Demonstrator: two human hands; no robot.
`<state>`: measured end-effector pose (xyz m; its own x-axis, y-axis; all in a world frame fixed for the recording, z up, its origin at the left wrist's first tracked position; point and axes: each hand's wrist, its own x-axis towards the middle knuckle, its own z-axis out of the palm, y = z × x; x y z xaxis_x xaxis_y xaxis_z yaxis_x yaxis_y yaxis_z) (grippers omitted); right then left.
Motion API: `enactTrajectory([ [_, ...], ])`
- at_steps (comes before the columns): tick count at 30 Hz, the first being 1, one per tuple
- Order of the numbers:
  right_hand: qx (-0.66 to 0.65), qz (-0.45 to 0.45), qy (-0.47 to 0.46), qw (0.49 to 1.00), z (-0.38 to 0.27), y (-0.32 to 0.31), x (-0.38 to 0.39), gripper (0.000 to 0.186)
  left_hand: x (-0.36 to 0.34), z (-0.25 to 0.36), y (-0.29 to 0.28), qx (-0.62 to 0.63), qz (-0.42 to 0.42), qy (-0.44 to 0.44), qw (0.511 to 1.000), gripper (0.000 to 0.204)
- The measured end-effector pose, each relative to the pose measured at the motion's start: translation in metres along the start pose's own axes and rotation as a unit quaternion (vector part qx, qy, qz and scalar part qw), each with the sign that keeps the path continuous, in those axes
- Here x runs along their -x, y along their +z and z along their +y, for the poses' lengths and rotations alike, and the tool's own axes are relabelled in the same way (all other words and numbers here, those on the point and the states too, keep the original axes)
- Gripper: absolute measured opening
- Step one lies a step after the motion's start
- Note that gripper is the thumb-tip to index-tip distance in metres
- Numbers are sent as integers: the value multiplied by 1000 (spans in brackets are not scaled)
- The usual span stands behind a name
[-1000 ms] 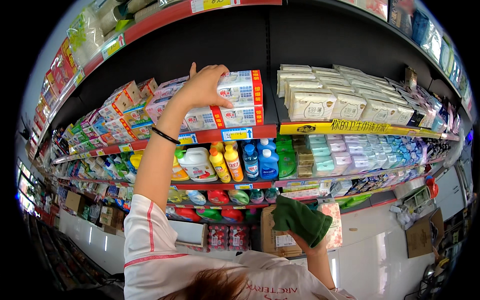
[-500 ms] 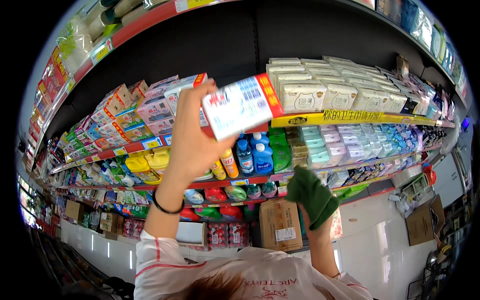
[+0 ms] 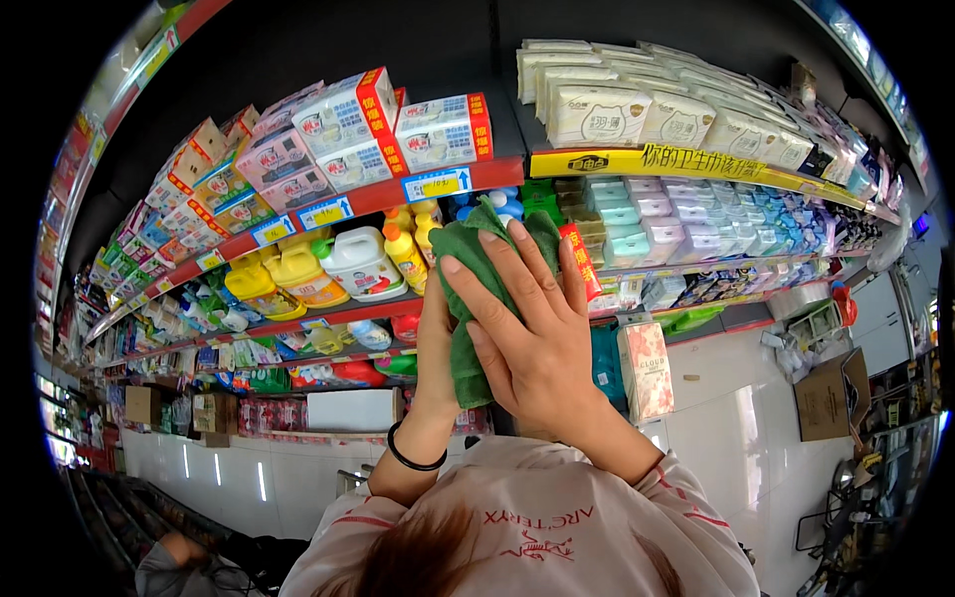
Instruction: The person wipes the front edge of a supermarket shelf with a green cloth. They repeatedly pick up various packaged items, including paper cups and tissue boxes, wipe them individually with the cloth, and place them back on the shelf.
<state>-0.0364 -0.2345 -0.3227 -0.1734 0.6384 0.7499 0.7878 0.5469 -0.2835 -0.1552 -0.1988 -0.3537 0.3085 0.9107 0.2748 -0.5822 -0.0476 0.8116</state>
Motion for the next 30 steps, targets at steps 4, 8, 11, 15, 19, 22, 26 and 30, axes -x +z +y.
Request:
enactTrajectory([
  [4, -28, -12, 52, 998, 2, 1, 2, 41, 12, -15, -11, -88, 84, 11, 993, 52],
  [8, -6, 0, 86, 996, 23, 2, 4, 32, 17, -16, -10, -231, 16, 106, 967, 76],
  [11, -98, 16, 115, 988, 44, 7, 12, 26, 18, -21, -11, -256, 7, 98, 962, 77],
  [15, -359, -44, 311, 879, 68, 0, 20, 24, 25, -30, -17, -136, 20, 22, 990, 78],
  [19, -583, 63, 411, 698, 115, 21, 61, 31, 25, -39, -25, 89, 77, -81, 990, 74],
  [22, -588, 194, 457, 639, 90, 26, 77, 37, 25, -34, -27, 137, 117, -79, 980, 71],
  [26, -414, 276, 322, 805, 67, 30, 75, 43, 24, -41, -36, 179, 133, -110, 969, 63],
  [30, -44, 127, 116, 984, 46, 39, 60, 49, 24, -49, -24, 199, 133, -134, 962, 60],
])
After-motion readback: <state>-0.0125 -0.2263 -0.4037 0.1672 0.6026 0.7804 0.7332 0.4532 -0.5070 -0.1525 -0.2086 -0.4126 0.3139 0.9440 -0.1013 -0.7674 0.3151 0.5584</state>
